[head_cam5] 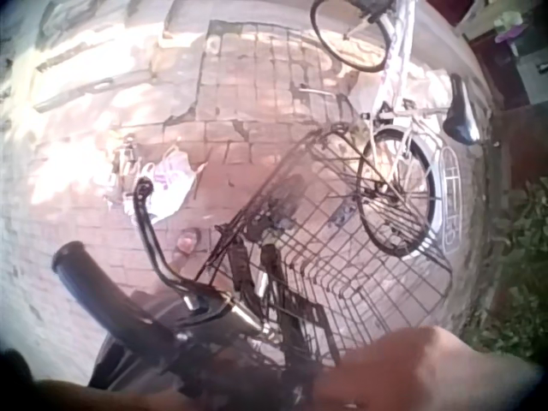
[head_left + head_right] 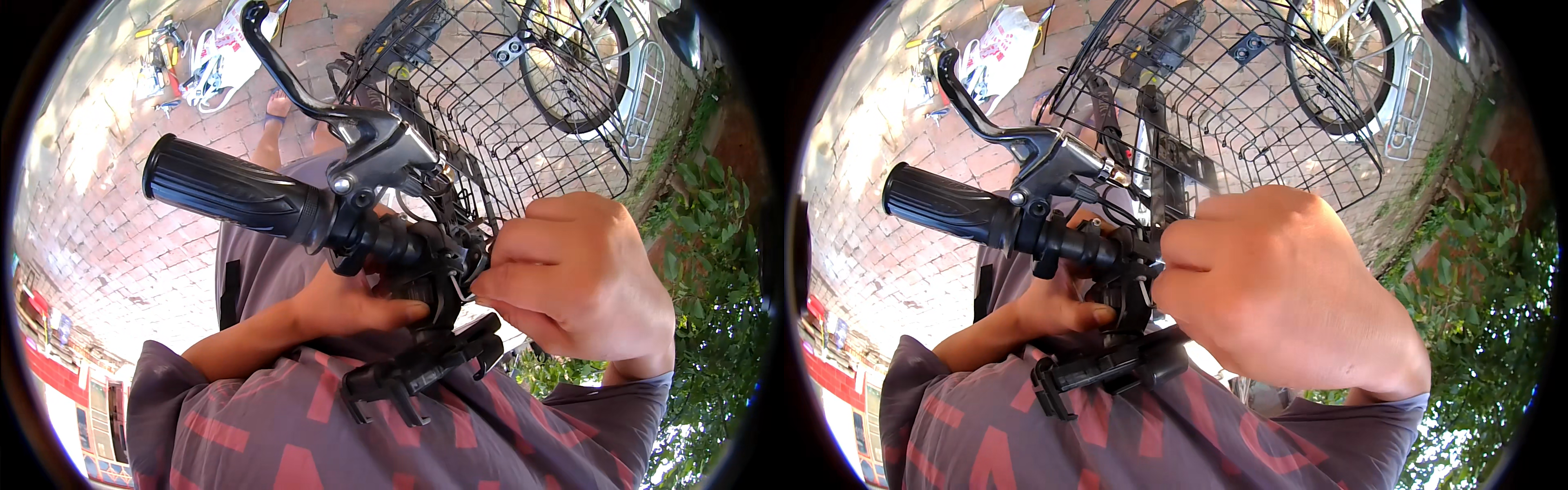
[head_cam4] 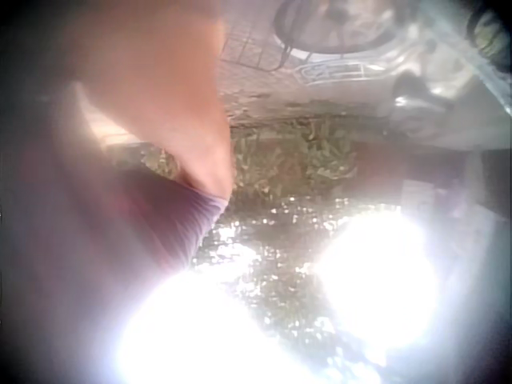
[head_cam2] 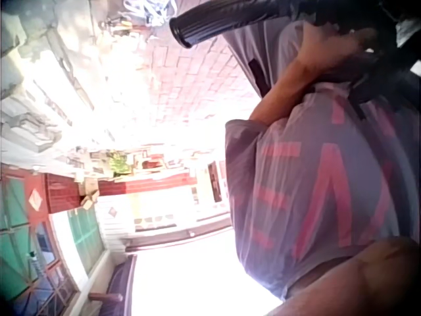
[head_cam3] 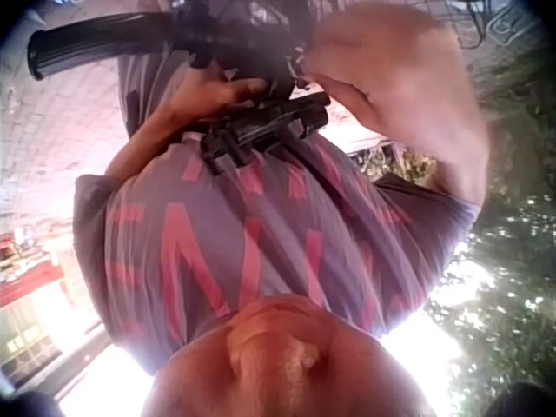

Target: The person uses an Allen key to tighten bolts on the handlebar stem and a phone mount attached to a bicycle. The person adjusts the position of the mount and secures the clamp around the handlebar.

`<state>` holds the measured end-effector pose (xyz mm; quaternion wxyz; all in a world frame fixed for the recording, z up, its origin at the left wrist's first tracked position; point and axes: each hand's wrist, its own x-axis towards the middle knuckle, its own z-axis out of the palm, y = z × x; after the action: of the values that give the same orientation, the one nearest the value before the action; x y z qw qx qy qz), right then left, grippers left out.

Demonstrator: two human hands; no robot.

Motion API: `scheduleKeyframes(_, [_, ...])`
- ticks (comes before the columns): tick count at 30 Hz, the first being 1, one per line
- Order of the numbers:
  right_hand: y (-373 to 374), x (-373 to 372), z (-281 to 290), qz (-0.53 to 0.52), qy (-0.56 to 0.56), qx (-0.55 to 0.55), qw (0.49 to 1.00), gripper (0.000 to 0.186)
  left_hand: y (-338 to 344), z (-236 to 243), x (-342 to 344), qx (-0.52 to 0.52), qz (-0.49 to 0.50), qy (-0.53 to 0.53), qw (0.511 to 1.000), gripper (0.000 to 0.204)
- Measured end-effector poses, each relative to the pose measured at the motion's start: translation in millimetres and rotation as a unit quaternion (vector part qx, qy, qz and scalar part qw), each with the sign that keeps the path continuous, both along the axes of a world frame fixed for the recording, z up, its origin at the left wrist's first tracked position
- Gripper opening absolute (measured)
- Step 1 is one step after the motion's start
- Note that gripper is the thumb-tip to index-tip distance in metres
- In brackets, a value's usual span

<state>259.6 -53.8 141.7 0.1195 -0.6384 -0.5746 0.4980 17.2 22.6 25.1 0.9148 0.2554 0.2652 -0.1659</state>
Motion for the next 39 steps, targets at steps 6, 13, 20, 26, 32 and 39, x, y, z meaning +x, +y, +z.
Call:
scheduleKeyframes(6, [5.1,1.1,-0.4,0.006,-0.003,0.002,1.000,0.014,-3.2,-2.7,-2.7,0.032,0.002,-0.010,0.999,0.067])
scheduleKeyframes(13, [6.2,2.7,0.5,0.064,-0.043,-0.019,0.997,0.013,-1.6,-3.8,-3.3,0.037,-0.022,-0.006,0.999,0.068])
scheduleKeyframes(20, [6.0,2.8,-1.5,0.015,0.005,-0.026,1.000,0.012,1.1,2.9,0.4,-0.003,-0.022,0.039,0.999,0.067])
scheduleKeyframes(26, [8.3,-1.2,6.0,0.019,-0.023,-0.040,0.999,0.014,5.3,5.8,2.8,-0.001,-0.036,0.045,0.998,0.066])
scheduleKeyframes(32, [8.4,-1.0,5.1,0.019,-0.018,-0.048,0.999,0.014,4.3,3.3,3.5,-0.006,-0.042,0.038,0.998,0.064])
scheduleKeyframes(39, [8.9,-2.0,5.0,0.002,-0.012,-0.048,0.999,0.013,0.1,1.6,-0.3,0.013,0.001,0.013,1.000,0.063])
